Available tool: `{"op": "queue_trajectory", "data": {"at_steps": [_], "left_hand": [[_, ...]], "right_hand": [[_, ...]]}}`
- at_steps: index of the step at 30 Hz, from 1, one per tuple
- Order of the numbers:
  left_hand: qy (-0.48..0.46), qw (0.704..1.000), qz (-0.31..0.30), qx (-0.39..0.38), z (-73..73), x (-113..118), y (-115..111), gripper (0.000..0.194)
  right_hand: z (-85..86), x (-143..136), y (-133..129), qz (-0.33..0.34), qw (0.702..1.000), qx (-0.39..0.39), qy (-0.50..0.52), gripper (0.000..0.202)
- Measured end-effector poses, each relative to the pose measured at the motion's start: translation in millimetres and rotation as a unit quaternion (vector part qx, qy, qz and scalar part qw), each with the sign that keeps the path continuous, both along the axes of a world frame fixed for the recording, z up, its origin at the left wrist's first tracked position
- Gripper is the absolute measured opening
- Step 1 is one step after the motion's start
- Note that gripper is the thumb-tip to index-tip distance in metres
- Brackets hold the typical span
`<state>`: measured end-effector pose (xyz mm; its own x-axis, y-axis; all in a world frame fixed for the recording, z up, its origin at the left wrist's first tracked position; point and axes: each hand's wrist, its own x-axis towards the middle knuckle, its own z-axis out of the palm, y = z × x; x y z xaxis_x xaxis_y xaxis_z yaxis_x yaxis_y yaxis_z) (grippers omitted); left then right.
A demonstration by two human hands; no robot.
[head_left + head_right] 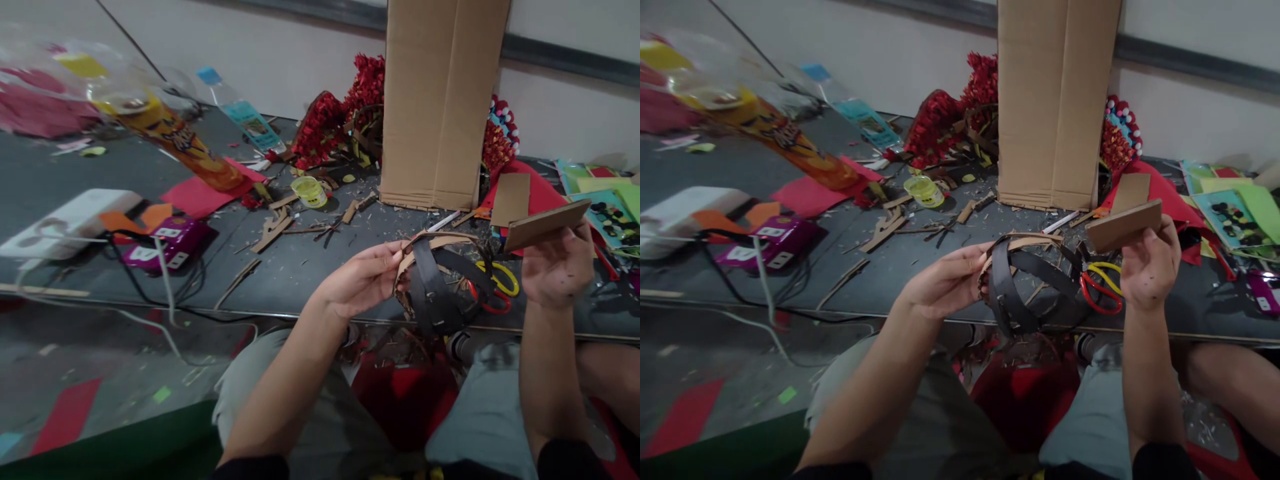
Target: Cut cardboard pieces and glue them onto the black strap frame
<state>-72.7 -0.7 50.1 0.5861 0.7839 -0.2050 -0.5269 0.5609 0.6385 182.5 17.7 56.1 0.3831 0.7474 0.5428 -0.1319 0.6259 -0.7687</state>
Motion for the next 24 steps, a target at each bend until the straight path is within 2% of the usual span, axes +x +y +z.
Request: {"op": "queue_trajectory", "data": {"at_steps": [3,8,12,15,17,19,20,22,24], "left_hand": [[0.002,1.000,0.007,-0.003,0.7,-0.4,0.3,0.021],[0.004,1.000,0.020,0.002,2.4,0.6,0.2,0.019],[0.017,0.999,0.047,0.016,4.3,1.9,-1.9,0.023],[0.041,0.995,0.088,0.022,8.6,1.8,-6.3,0.020],[0.055,0.992,0.109,0.034,12.9,1.4,-10.0,0.017],[0.061,0.989,0.125,0.052,17.2,1.0,-13.4,0.016],[0.065,0.987,0.130,0.061,19.2,0.8,-14.8,0.016],[0.075,0.985,0.138,0.073,22.1,0.6,-16.9,0.014],[0.085,0.983,0.145,0.077,23.9,0.5,-18.5,0.014]], "right_hand": [[2.8,-0.2,-1.2,0.001,1.000,0.001,-0.023,0.010],[17.7,-6.8,-9.1,0.053,0.998,-0.001,-0.028,0.010],[29.7,-9.2,-23.0,0.100,0.991,-0.023,-0.087,0.011],[33.4,-13.6,-38.0,0.131,0.977,-0.045,-0.164,0.019],[32.9,-20.4,-47.3,0.098,0.955,-0.037,-0.277,0.020],[30.5,-29.3,-53.8,0.026,0.909,0.012,-0.416,0.010],[28.9,-33.8,-55.7,-0.009,0.879,0.044,-0.475,0.014],[26.1,-41.4,-57.1,-0.054,0.831,0.099,-0.545,0.026],[24.3,-46.1,-57.0,-0.080,0.807,0.141,-0.568,0.031]]}}
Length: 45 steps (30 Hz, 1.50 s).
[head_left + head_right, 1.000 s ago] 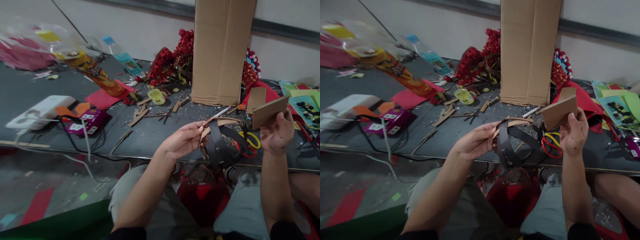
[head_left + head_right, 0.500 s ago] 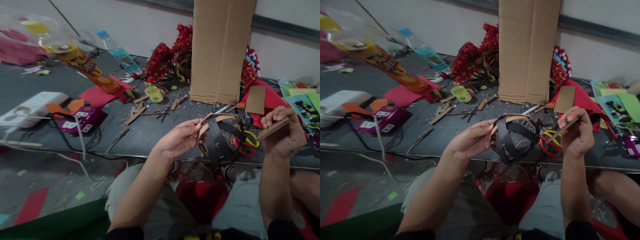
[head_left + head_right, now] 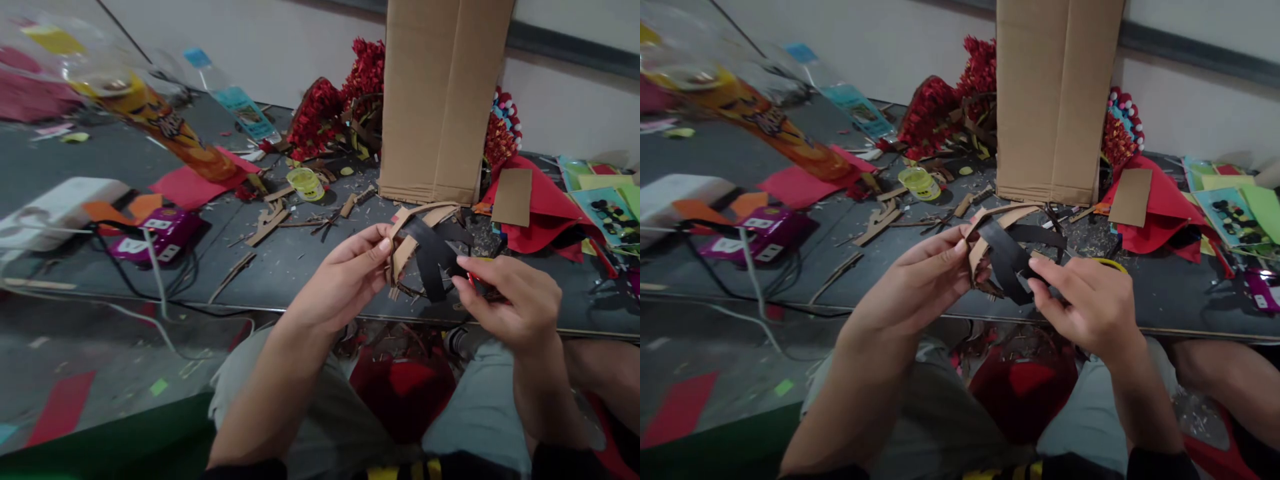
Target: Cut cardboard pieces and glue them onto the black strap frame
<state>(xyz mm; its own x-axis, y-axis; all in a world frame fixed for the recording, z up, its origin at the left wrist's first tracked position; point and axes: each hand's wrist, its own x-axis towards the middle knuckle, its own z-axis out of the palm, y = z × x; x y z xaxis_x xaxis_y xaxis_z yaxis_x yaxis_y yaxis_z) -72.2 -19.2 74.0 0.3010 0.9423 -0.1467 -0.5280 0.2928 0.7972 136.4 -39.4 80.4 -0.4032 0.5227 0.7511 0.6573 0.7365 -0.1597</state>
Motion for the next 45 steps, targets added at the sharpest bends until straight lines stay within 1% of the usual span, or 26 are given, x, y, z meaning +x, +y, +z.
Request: {"op": "queue_trajectory", "data": {"at_steps": [2,5,8,12,16,19,22,26,29,31,34,38,42,45], "left_hand": [[0.004,1.000,0.011,0.001,0.8,0.2,-1.4,0.014],[0.000,1.000,0.018,0.012,0.9,0.9,-3.6,0.017],[-0.006,1.000,0.019,0.019,1.3,1.5,-5.3,0.020],[-0.001,0.999,0.031,0.016,3.1,1.8,-7.1,0.018],[-0.006,0.999,0.040,0.017,2.9,1.5,-7.6,0.017],[-0.015,0.999,0.037,0.008,1.9,0.0,-5.5,0.016],[-0.029,0.999,0.027,-0.002,0.6,-3.0,-0.9,0.013],[-0.060,0.998,0.019,-0.007,-1.6,-7.0,5.3,0.010],[-0.057,0.998,0.024,-0.018,-2.4,-8.6,7.2,0.006],[-0.049,0.998,0.021,-0.022,-2.2,-9.0,7.6,0.005],[-0.036,0.999,0.009,-0.018,-2.0,-9.0,8.2,0.005],[-0.026,1.000,-0.002,-0.014,-3.9,-9.5,9.3,0.008],[-0.021,0.999,-0.019,-0.027,-5.3,-10.7,8.4,0.018],[-0.009,0.999,-0.017,-0.038,-4.1,-11.3,6.3,0.026]], "right_hand": [[-0.2,-2.3,-0.2,-0.001,0.999,0.034,-0.014,0.033],[1.4,-4.1,-2.3,-0.010,0.998,0.057,-0.032,0.031],[2.3,-6.2,-4.7,-0.032,0.997,0.057,-0.038,0.027],[-0.4,-9.6,-5.7,-0.054,0.996,0.062,-0.029,0.023],[-3.7,-14.1,-6.2,-0.054,0.996,0.070,-0.009,0.021],[-2.4,-14.7,-7.7,-0.051,0.997,0.059,0.014,0.019],[3.4,-6.3,-8.8,-0.079,0.995,0.033,0.059,0.020],[13.4,17.0,-6.3,-0.161,0.979,0.021,0.126,0.016],[18.7,31.3,-3.0,-0.206,0.970,-0.005,0.129,0.010],[20.9,35.8,-1.5,-0.219,0.969,-0.034,0.106,0.012],[22.4,36.0,-1.9,-0.204,0.974,-0.047,0.087,0.014],[23.0,29.6,-7.9,-0.174,0.978,-0.045,0.106,0.010],[22.8,21.4,-13.2,-0.102,0.985,-0.111,0.083,0.006],[22.7,17.0,-13.2,-0.046,0.984,-0.155,0.069,0.010]]}}
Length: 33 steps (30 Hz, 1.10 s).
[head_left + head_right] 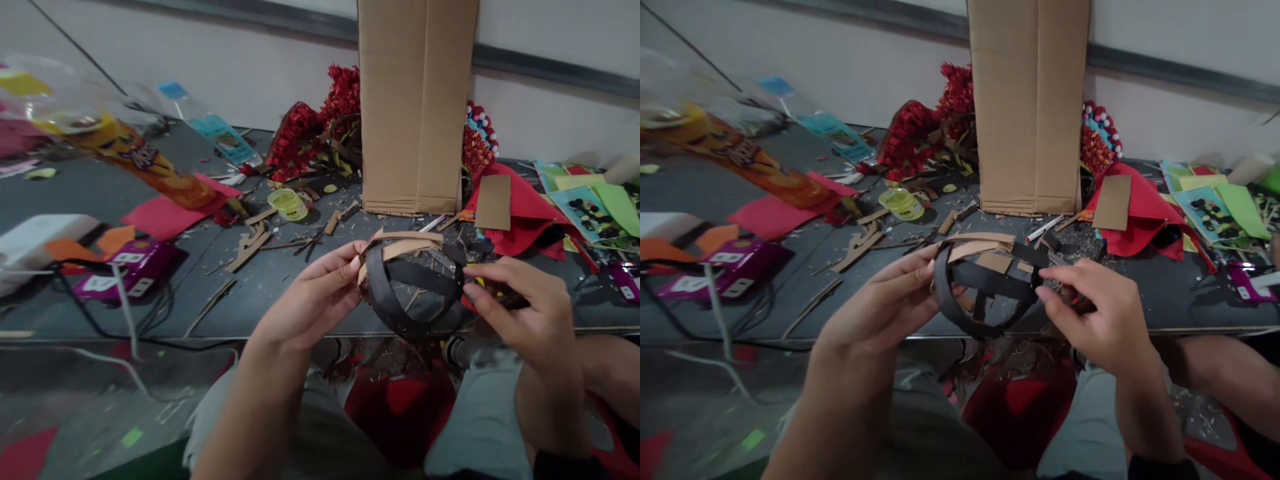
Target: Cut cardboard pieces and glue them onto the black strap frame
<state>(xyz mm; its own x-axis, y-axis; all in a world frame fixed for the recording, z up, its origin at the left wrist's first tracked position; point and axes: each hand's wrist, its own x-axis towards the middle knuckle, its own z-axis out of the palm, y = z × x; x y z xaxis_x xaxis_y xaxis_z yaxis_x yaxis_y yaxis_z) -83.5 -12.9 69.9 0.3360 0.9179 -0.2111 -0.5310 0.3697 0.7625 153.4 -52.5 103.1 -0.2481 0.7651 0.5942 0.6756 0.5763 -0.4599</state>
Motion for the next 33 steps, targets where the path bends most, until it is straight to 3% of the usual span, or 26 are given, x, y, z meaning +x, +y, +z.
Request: {"op": "queue_trajectory", "data": {"at_steps": [4,9,19,23,26,33], "left_hand": [[0.013,1.000,0.004,-0.014,3.0,0.3,-2.6,0.033],[0.019,1.000,0.001,-0.015,6.4,1.9,-4.1,0.032],[0.022,1.000,-0.001,-0.003,5.7,-0.5,-3.3,0.032],[0.022,1.000,-0.004,0.003,5.4,-2.6,-3.5,0.030],[0.024,1.000,-0.003,0.008,5.8,-2.1,-4.4,0.029],[0.041,0.999,-0.016,0.020,7.3,3.1,-7.7,0.032]], "right_hand": [[0.5,-3.3,0.5,0.044,0.999,-0.011,0.005,0.007],[-0.2,-4.2,-1.2,0.048,0.999,-0.012,0.010,0.007],[2.6,4.4,-5.8,-0.040,0.998,-0.032,0.034,0.010],[0.9,3.3,-6.8,-0.046,0.998,-0.029,0.042,0.006],[-0.4,-0.7,-6.0,-0.019,0.999,-0.020,0.040,0.019],[-0.4,-8.2,0.0,0.061,0.998,-0.029,-0.005,0.014]]}}
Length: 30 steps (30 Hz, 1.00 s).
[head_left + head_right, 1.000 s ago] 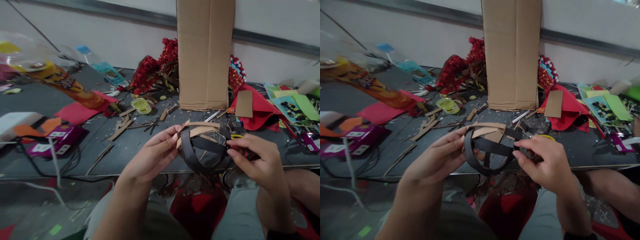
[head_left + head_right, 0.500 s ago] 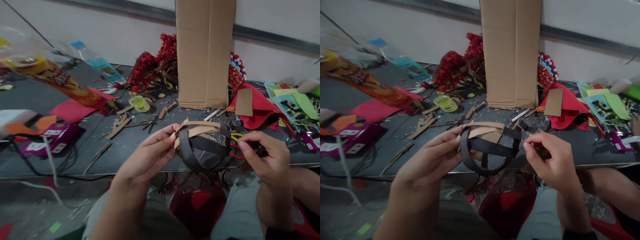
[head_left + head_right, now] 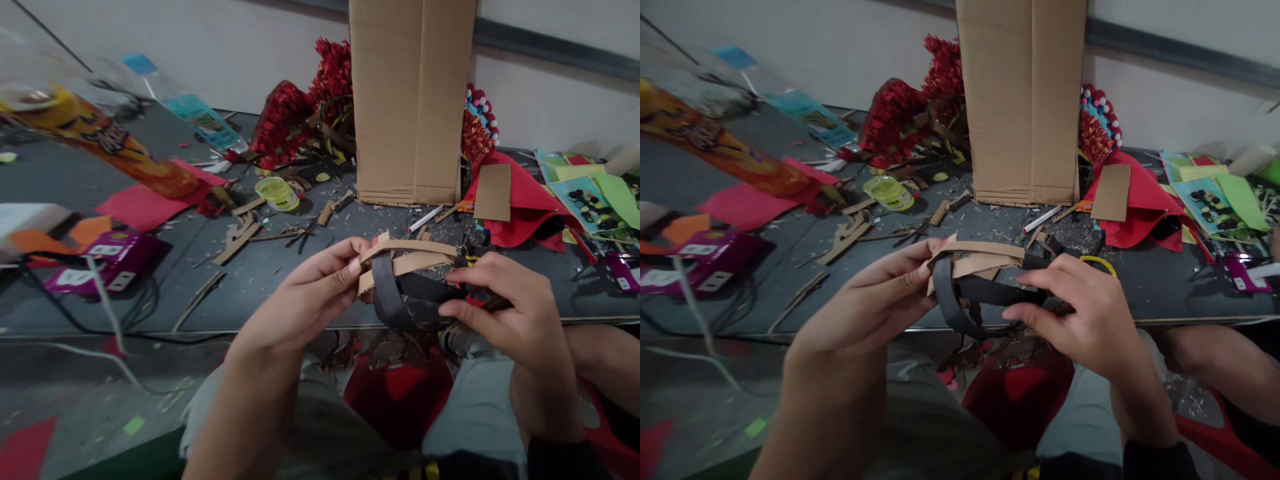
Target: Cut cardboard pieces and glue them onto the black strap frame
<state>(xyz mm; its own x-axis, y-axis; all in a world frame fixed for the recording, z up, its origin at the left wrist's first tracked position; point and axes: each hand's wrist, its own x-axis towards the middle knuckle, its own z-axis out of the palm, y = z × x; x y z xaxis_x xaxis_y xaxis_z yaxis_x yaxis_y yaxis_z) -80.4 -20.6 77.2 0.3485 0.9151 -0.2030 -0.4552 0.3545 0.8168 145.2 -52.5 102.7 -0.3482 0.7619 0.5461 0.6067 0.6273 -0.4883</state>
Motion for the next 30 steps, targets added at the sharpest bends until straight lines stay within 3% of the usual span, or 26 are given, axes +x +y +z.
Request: {"op": "queue_trajectory", "data": {"at_steps": [3,9,14,21,25,27,30], "left_hand": [[0.008,1.000,-0.003,0.002,-0.1,0.6,-0.1,0.031],[0.000,1.000,-0.003,0.008,-0.2,0.1,0.9,0.024],[0.004,1.000,-0.003,0.005,-2.1,-1.7,0.7,0.022],[-0.002,1.000,0.007,-0.003,0.7,0.2,-0.1,0.016],[0.004,1.000,0.006,-0.007,2.3,0.2,-0.8,0.013],[0.004,1.000,0.002,-0.001,1.6,-0.4,-0.2,0.015],[0.004,1.000,-0.005,0.024,-1.9,-0.8,1.7,0.021]], "right_hand": [[-0.8,0.1,0.5,0.002,1.000,-0.009,0.007,0.004],[1.4,1.0,-5.1,-0.081,0.995,0.006,0.049,0.014],[0.8,0.7,-3.1,-0.016,1.000,-0.011,-0.008,0.008],[-2.0,0.3,-5.4,-0.116,0.993,0.027,0.023,0.008],[-0.3,0.9,-8.1,-0.097,0.995,0.013,0.025,0.017],[-3.5,3.3,-3.3,-0.088,0.995,0.005,0.050,0.022],[-15.2,10.3,13.7,-0.103,0.980,0.004,0.172,0.034]]}}
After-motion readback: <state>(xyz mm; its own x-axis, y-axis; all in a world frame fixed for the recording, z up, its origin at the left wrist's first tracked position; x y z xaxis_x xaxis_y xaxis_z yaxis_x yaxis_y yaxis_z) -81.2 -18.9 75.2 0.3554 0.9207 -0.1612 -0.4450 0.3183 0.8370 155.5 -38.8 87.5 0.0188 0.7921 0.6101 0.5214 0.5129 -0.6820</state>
